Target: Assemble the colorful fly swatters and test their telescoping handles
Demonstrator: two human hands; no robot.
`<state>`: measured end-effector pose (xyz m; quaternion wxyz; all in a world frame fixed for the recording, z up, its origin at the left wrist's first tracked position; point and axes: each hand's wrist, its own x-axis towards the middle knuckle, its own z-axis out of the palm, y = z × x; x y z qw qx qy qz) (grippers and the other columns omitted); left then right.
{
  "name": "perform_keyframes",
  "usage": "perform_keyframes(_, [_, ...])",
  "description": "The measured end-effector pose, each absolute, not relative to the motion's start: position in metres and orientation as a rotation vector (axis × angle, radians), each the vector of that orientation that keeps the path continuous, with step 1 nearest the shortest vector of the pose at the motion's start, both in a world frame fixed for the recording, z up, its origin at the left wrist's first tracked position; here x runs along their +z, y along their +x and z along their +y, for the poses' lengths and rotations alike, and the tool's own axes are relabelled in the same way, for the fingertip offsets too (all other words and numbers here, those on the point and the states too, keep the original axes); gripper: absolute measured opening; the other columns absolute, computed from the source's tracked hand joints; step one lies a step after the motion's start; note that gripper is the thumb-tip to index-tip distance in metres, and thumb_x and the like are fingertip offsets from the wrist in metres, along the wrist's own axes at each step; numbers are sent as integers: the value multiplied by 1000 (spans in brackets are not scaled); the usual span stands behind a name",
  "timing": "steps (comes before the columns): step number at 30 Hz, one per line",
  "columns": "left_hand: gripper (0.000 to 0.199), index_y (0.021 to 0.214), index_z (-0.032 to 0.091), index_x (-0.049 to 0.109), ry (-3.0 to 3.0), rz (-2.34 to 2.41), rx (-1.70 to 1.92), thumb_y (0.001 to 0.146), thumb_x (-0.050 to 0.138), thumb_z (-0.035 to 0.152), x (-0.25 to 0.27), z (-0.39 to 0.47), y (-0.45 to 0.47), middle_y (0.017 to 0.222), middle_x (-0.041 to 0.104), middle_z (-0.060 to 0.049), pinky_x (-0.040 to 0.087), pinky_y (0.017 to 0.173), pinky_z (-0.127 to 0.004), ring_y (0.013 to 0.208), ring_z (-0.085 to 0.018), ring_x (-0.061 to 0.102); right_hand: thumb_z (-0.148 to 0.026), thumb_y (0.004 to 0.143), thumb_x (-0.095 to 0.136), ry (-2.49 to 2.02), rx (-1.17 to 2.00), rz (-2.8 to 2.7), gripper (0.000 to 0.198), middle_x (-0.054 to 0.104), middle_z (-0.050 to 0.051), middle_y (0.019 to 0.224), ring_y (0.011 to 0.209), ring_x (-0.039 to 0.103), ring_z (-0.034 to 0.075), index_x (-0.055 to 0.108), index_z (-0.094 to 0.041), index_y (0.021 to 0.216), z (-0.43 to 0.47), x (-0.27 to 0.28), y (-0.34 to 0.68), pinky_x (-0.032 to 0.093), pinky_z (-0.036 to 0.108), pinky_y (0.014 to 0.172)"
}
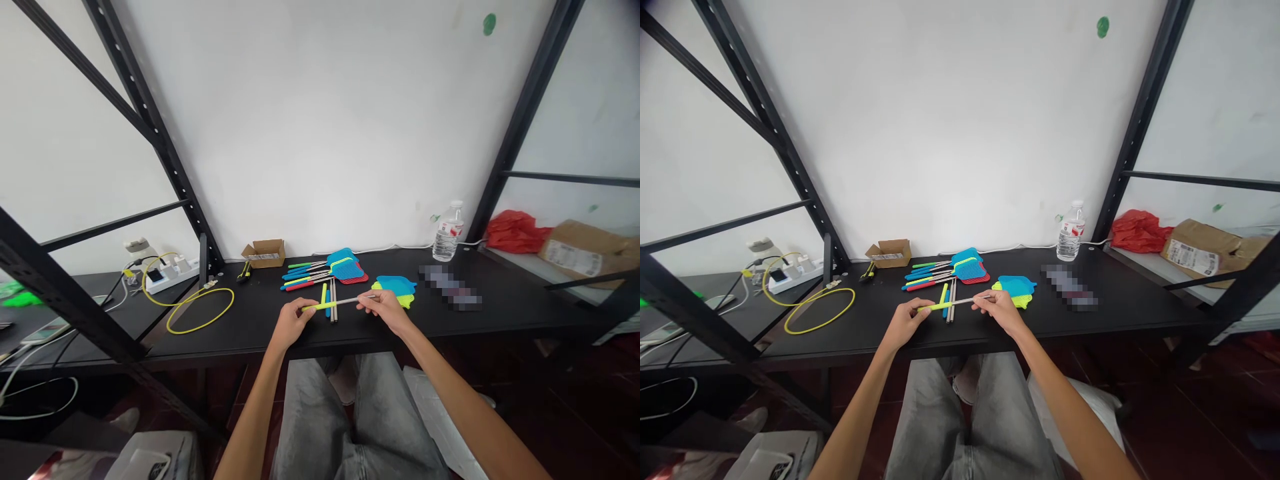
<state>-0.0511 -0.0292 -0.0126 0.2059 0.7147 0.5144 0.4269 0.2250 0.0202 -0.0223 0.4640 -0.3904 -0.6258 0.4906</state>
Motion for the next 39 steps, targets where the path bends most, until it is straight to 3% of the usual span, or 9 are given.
perform_keyframes(8, [37,101,18,75,2006,1434,1221,90,53,47,-6,-31,-52,77,62,-3,40,65,-25,67,-15,54,-48,78,67,-979,1111,-1633,42,75,9,81,62,63,18,69,-15,103,10,-14,224,46,28,54])
perform_keyframes(14, [39,98,19,75,1939,1447,1283,88,54,50,-9,-29,-54,74,61,-2,40,62,-25,65,-15,52,-48,84,59,-1371,404,-1631,30,74,7,83,74,68,23,70,-21,90,-7,-14,283,48,32,69])
perform_keyframes(17, [39,99,19,75,1921,1451,1293,88,54,50,-8,-30,-54,74,62,-2,40,61,-25,64,-15,52,-52,81,61,-1606,117,-1755,32,72,6,82,77,67,26,69,-22,87,-9,-16,309,45,33,67])
perform_keyframes(21, [40,99,18,75,1922,1451,1309,88,54,50,-8,-31,-54,74,64,-3,40,58,-24,62,-14,52,-49,80,62,-1706,-43,-1864,29,71,8,83,76,67,25,67,-21,78,-4,-23,318,40,30,61])
perform_keyframes(26, [39,99,18,75,1934,1454,1302,89,53,48,-8,-31,-54,77,68,-4,42,63,-25,67,-17,57,-39,82,59,-1714,-21,-1845,20,72,7,81,76,67,25,68,-22,77,-3,-23,322,41,30,63])
perform_keyframes(33, [39,99,18,76,1888,1463,1312,88,54,49,-10,-30,-55,78,68,-3,41,61,-25,65,-16,56,-49,81,58,-1506,68,-1588,30,72,6,83,66,63,22,69,-20,83,-5,8,336,45,33,68])
perform_keyframes(39, [39,99,17,76,1869,1465,1323,87,55,49,-9,-32,-54,76,68,-3,40,58,-24,62,-15,55,-52,82,59,-1246,271,-1380,33,71,9,88,81,66,24,64,-20,86,4,29,322,48,31,69])
